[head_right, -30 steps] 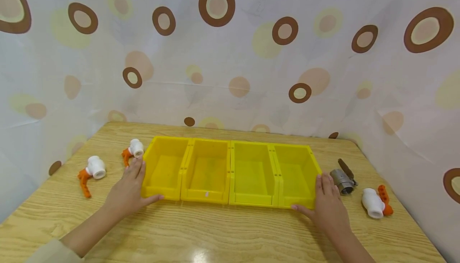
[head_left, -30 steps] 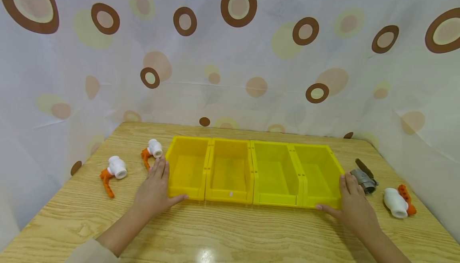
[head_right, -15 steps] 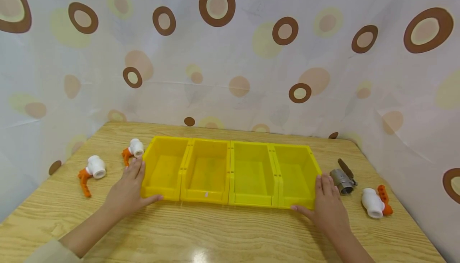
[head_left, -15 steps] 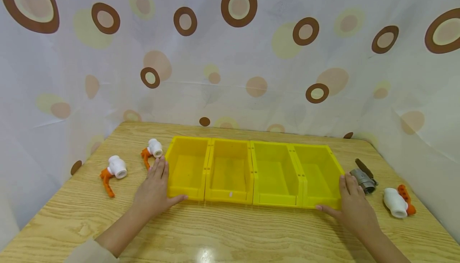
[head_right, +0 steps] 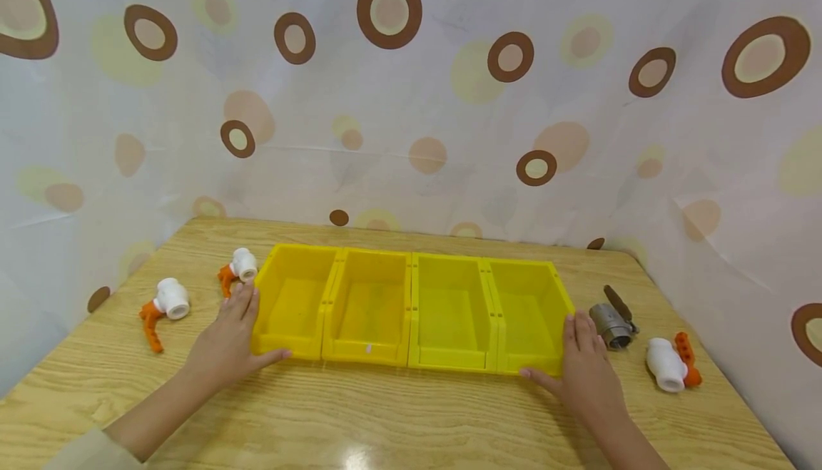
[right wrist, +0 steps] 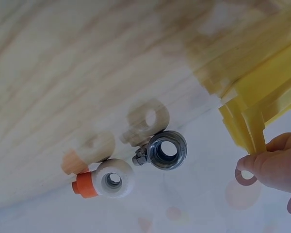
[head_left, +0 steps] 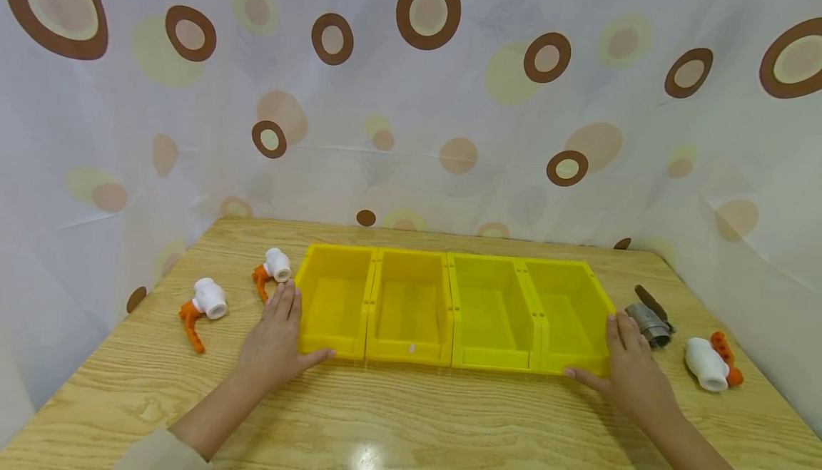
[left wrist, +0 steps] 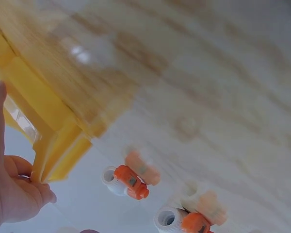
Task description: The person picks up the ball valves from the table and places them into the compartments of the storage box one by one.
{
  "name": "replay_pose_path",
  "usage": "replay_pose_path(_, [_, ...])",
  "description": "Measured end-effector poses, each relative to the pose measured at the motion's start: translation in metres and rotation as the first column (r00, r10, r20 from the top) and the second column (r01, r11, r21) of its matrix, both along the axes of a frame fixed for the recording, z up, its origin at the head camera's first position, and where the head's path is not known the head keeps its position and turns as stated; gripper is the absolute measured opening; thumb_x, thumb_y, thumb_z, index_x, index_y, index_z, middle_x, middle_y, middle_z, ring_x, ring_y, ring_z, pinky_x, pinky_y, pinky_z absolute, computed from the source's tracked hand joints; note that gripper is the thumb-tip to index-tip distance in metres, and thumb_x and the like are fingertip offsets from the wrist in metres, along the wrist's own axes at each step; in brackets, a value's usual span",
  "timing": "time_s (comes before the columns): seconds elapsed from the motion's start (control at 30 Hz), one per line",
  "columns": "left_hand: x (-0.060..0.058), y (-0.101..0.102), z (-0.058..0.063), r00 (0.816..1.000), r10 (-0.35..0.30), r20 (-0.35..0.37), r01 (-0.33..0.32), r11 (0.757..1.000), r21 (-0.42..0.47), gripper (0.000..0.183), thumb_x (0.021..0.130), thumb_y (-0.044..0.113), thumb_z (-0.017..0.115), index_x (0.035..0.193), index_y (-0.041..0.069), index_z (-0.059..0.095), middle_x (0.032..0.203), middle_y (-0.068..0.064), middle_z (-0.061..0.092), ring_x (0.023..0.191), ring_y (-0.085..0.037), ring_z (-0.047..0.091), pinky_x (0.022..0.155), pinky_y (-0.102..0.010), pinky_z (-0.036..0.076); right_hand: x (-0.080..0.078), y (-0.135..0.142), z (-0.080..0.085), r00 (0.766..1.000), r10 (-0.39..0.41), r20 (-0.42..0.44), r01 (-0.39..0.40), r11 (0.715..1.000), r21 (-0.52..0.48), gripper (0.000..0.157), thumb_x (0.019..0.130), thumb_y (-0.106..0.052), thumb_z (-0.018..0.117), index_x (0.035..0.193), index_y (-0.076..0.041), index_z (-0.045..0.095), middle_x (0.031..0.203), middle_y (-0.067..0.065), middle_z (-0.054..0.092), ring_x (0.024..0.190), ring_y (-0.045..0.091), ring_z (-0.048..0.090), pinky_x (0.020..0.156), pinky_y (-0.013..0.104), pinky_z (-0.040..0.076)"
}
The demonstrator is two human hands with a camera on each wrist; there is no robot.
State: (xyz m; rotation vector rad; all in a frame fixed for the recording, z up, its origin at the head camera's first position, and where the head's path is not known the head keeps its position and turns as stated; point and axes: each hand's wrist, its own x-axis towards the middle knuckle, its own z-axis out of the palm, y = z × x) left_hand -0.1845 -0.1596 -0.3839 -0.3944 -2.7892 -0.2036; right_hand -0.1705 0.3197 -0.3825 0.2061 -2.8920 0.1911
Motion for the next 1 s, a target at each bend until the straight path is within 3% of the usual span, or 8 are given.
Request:
replay_pose_path(0.17, [-0.001, -0.001, 0.002, 1.000, -0.005, 0.026, 0.005, 1.000, 0.002, 0.104, 0.072, 0.057, 0.069, 0.133, -0.019, 0.033, 0.143, -0.036, 0.028, 0.135, -0.045, 0.027, 0.109, -0.051, 0.029, 0.002, 0.001, 0.000, 1.000, 0.014, 0.006, -0.014, 1.000, -0.023, 0.115, 0.073, -0.059, 0.067, 0.137, 0.022, 0.016, 0.141, 0.044, 0.016, 0.122, 0.062, 0.026, 0.098, 0.069, 0.026])
replay_pose_path(0.47, [-0.003, -0.007, 0.005, 0.999, -0.022, 0.044, 0.022, 1.000, 0.008, 0.099, 0.075, 0.054, 0.068, 0.134, -0.017, 0.034, 0.143, -0.034, 0.029, 0.134, -0.045, 0.029, 0.108, -0.055, 0.030, -0.001, 0.003, 0.002, 0.991, 0.076, -0.107, -0.075, 0.997, 0.014, 0.117, 0.069, -0.057, 0.071, 0.140, 0.018, 0.016, 0.140, 0.040, 0.024, 0.125, 0.054, 0.028, 0.098, 0.070, 0.026])
replay_pose_path(0.8, [-0.009, -0.011, 0.009, 0.995, -0.043, -0.095, 0.045, 0.999, 0.019, 0.076, 0.080, 0.046, 0.067, 0.126, -0.011, 0.050, 0.131, -0.029, 0.049, 0.120, -0.042, 0.049, 0.097, -0.052, 0.044, -0.008, 0.004, 0.005, 0.980, 0.134, -0.146, -0.138, 0.990, -0.024, 0.109, 0.072, -0.053, 0.071, 0.140, 0.016, 0.021, 0.141, 0.036, 0.026, 0.129, 0.050, 0.028, 0.106, 0.065, 0.018])
replay_pose_path(1.0, [-0.009, -0.011, 0.008, 0.994, -0.042, -0.105, 0.046, 0.998, 0.034, 0.074, 0.080, 0.046, 0.067, 0.126, -0.010, 0.051, 0.130, -0.029, 0.050, 0.115, -0.041, 0.053, 0.093, -0.050, 0.047, -0.010, 0.006, 0.003, 0.983, 0.137, -0.126, -0.140, 0.990, -0.017, 0.112, 0.073, -0.056, 0.068, 0.142, 0.015, 0.014, 0.145, 0.036, 0.018, 0.135, 0.048, 0.020, 0.110, 0.062, 0.011])
